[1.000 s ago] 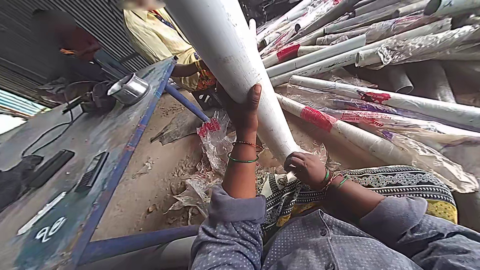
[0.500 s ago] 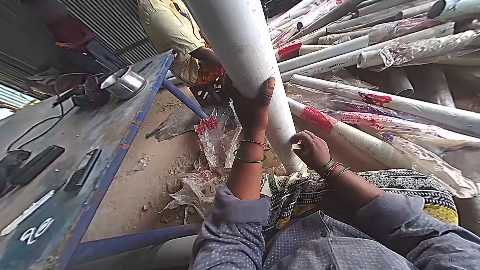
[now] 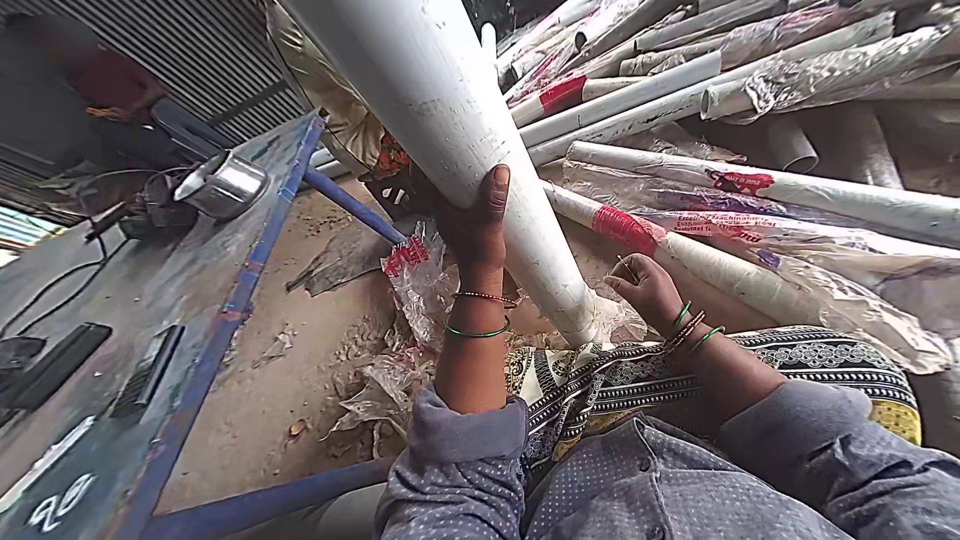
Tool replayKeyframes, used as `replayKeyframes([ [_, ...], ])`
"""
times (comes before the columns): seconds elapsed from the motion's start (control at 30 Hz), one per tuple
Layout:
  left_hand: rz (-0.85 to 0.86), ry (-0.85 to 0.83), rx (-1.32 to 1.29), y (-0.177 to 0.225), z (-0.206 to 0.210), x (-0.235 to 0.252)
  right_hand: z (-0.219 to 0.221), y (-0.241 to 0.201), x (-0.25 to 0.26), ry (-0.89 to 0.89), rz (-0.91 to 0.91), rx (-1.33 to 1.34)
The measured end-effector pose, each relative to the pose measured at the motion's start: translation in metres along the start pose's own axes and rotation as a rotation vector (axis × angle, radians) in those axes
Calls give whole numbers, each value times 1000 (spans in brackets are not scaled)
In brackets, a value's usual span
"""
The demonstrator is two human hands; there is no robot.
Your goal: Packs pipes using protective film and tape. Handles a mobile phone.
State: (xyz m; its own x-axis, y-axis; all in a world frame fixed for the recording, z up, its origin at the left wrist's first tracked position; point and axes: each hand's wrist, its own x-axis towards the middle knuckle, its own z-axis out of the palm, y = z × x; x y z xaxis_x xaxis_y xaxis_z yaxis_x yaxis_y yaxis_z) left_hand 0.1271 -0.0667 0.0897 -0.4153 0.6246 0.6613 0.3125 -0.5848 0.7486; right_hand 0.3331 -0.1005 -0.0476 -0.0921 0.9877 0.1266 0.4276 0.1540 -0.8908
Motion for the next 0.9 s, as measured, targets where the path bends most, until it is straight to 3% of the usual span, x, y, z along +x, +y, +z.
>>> replayKeyframes([
  [0.17,-18,1,46,-3,-1,3,16,6,-2,-181,32,-24],
  [0.3,14,-2,50,-9,3,7,19,-2,12,-400,178,-190],
  [0.4,25,-20,35,-10,7,11,23,3,24,-489,216,-59],
  [0.57,2,-73,38,-23,1,21,27,21,26,-505,269,201],
  [0.8,-90,-214,-216,-34,-15,27,14,69,21,-473,447,-191],
  [0.9,-64,-247,-273,-33,-19,27,8,72,28,-322,448,-211],
])
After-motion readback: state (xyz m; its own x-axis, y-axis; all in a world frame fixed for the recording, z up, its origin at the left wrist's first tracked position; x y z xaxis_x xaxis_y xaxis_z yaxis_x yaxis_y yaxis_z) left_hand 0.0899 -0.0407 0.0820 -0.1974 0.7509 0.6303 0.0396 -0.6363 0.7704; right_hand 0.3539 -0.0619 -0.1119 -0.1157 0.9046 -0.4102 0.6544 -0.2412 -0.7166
